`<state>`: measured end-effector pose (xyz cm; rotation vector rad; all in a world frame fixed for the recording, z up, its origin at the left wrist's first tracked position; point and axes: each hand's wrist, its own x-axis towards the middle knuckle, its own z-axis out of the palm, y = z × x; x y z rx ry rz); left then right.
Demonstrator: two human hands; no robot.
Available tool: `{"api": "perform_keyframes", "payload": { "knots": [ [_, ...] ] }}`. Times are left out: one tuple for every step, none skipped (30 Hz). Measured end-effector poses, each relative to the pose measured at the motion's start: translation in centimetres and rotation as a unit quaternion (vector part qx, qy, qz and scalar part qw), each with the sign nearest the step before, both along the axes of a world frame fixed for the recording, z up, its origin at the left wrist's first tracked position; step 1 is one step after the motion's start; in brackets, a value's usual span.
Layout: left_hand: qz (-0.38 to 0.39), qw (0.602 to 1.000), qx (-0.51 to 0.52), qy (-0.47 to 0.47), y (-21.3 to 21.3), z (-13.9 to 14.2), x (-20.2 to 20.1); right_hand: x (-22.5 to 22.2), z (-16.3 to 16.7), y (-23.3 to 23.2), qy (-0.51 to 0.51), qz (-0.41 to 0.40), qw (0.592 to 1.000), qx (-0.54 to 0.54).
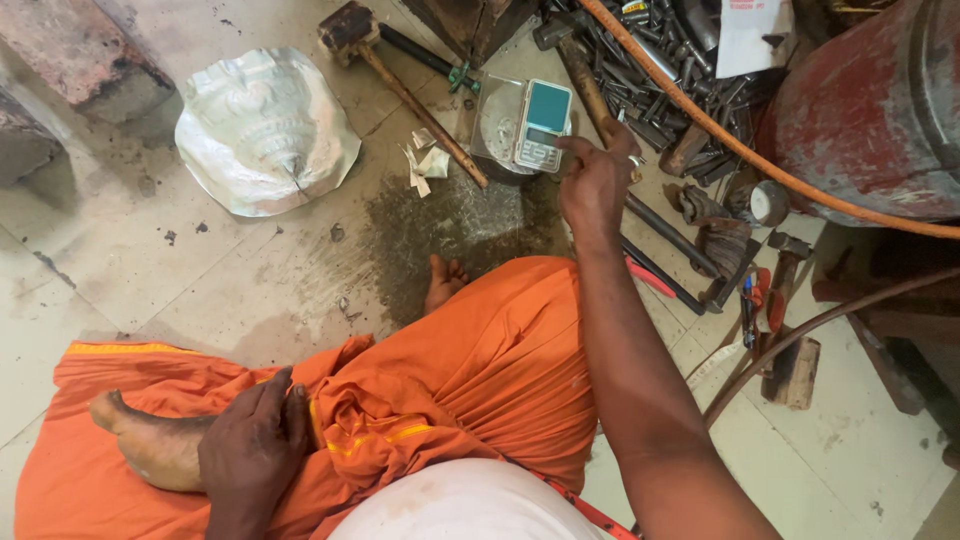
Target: The person sits on the floor and trims a silver sheet with red-handled shears, then hammers the sheet over a face-shaped mold block to press the relief deeper. They reposition and turn the sheet repeatedly, then weigh small metal pieces on a digital scale.
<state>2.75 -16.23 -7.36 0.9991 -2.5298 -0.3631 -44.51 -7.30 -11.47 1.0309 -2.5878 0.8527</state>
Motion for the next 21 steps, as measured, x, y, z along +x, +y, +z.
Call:
{"api": "perform_keyframes", "payload": {
  "knots": [
    [0.002,1.000,0.006,-0.003,0.0,0.0,0.0,0.0,-0.1,0.0,0.005,0.019,1.000,-0.002],
    [0.003,1.000,0.012,-0.006,0.0,0.1,0.0,0.0,-0.2,-0.1,-0.006,0.024,1.000,0.004],
    [-0.001,1.000,0.003,0.003,0.0,0.1,0.0,0.1,-0.3,-0.2,-0.016,0.029,0.999,0.011],
    [-0.005,1.000,-0.006,0.012,0.0,0.1,-0.1,0.2,-0.3,-0.3,-0.026,0.034,0.999,0.018],
    [-0.008,1.000,-0.015,0.022,-0.1,0.1,-0.1,0.3,-0.2,-0.3,-0.023,0.034,0.999,0.027],
    [-0.002,1.000,-0.010,0.012,-0.1,0.1,-0.1,0.5,-0.1,-0.4,-0.019,0.035,0.999,0.036],
    [0.005,1.000,-0.005,0.002,-0.1,0.1,-0.1,0.6,0.0,-0.5,-0.017,0.036,0.998,0.044],
    [0.012,1.000,0.001,-0.010,-0.1,0.0,-0.1,0.8,0.1,-0.5,-0.023,0.031,0.998,0.053],
    [0.006,1.000,-0.002,-0.004,-0.2,0.0,-0.1,1.0,0.2,-0.6,-0.031,0.026,0.997,0.062],
    [0.000,1.000,-0.006,0.002,-0.2,0.0,-0.1,1.2,0.4,-0.6,-0.037,0.020,0.997,0.071],
    [-0.006,1.000,-0.010,0.009,-0.2,0.0,-0.1,1.5,0.5,-0.7,-0.030,0.016,0.996,0.088],
    [0.012,1.000,0.014,-0.018,-0.3,0.1,-0.2,1.6,0.6,-0.8,-0.023,0.011,0.994,0.105],
    [0.030,0.998,0.039,-0.046,-0.3,0.1,-0.2,1.9,0.7,-0.9,-0.017,0.007,0.992,0.124],
    [0.046,0.994,0.063,-0.074,-0.3,0.2,-0.2,2.1,0.8,-1.0,-0.021,0.007,0.989,0.145],
    [0.042,0.995,0.059,-0.067,-0.2,0.2,-0.2,2.2,0.9,-1.1,-0.021,0.006,0.987,0.162],
    [0.039,0.996,0.053,-0.057,-0.2,0.3,-0.2,2.3,1.0,-1.3,-0.019,0.005,0.984,0.177],
    [0.038,0.997,0.048,-0.050,-0.2,0.4,-0.2,2.4,1.0,-1.3,-0.022,0.003,0.984,0.175],
    [0.038,0.997,0.046,-0.048,-0.1,0.4,-0.2,2.4,1.0,-1.3,-0.028,0.003,0.984,0.177],
    [0.038,0.997,0.044,-0.047,0.0,0.5,-0.1,2.4,0.9,-1.3,-0.034,0.001,0.984,0.177],
    [0.036,0.998,0.039,-0.043,0.0,0.4,-0.1,2.4,0.9,-1.2,-0.020,0.013,0.989,0.148],
    [0.041,0.997,0.042,-0.047,0.1,0.5,0.0,2.3,0.8,-1.1,-0.006,0.024,0.993,0.120]
  ]
}}
